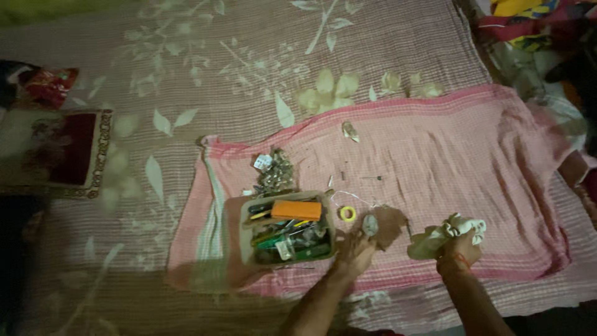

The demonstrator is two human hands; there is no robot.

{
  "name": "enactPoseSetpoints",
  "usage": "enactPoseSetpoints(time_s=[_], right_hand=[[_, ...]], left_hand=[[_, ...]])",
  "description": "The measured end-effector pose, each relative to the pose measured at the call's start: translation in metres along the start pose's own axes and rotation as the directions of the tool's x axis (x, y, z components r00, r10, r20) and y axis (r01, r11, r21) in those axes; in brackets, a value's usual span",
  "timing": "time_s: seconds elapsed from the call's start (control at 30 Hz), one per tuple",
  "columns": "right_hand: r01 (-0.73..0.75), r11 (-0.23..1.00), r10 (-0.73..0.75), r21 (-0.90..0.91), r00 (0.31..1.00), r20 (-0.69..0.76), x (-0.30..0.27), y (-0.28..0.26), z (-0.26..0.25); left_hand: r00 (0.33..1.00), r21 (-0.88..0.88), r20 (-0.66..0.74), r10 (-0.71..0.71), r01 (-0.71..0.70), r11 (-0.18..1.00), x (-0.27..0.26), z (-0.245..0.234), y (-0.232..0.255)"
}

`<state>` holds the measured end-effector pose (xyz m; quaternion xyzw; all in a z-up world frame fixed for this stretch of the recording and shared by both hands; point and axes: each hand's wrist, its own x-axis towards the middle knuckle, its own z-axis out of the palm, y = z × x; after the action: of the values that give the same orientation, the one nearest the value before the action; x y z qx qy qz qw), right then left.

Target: The person sorts through a plastic container containing beads and small hardware components on a bed, selecting items by hand and wrapping them in a white cloth.

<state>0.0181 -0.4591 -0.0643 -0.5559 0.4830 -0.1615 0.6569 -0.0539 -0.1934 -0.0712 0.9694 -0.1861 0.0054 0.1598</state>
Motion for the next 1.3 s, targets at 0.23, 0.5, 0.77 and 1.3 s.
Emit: enactPoseSetpoints(time_s=[0.23,0.5,0.77,1.3], right_hand=[[-0.029,1.000,0.029,0.001,0.999,0.028,0.033,-0.015,-0.008],[-0.070,0.997,0.064,0.039,0.988,0.137,0.015,-0.031,-0.005],[-0.240,0.971,0.223,-0.007,0.887,0.404,-0.037,-0.033,0.022],[0.058,0.993,0.040,-0.108,0.678,0.734,-0.153,-0.039,0.095]], left_hand=[[0.978,0.239,0.198,0.068,-0.116,0.964,0.018,0.064,0.019],[0.981,0.357,0.135,0.138,-0.178,0.917,0.030,0.077,0.022],[0.894,-0.619,0.060,-0.444,0.383,0.686,0.058,0.047,0.004],[0.805,-0.569,0.305,-0.508,-0.273,-0.775,0.016,-0.154,-0.081]])
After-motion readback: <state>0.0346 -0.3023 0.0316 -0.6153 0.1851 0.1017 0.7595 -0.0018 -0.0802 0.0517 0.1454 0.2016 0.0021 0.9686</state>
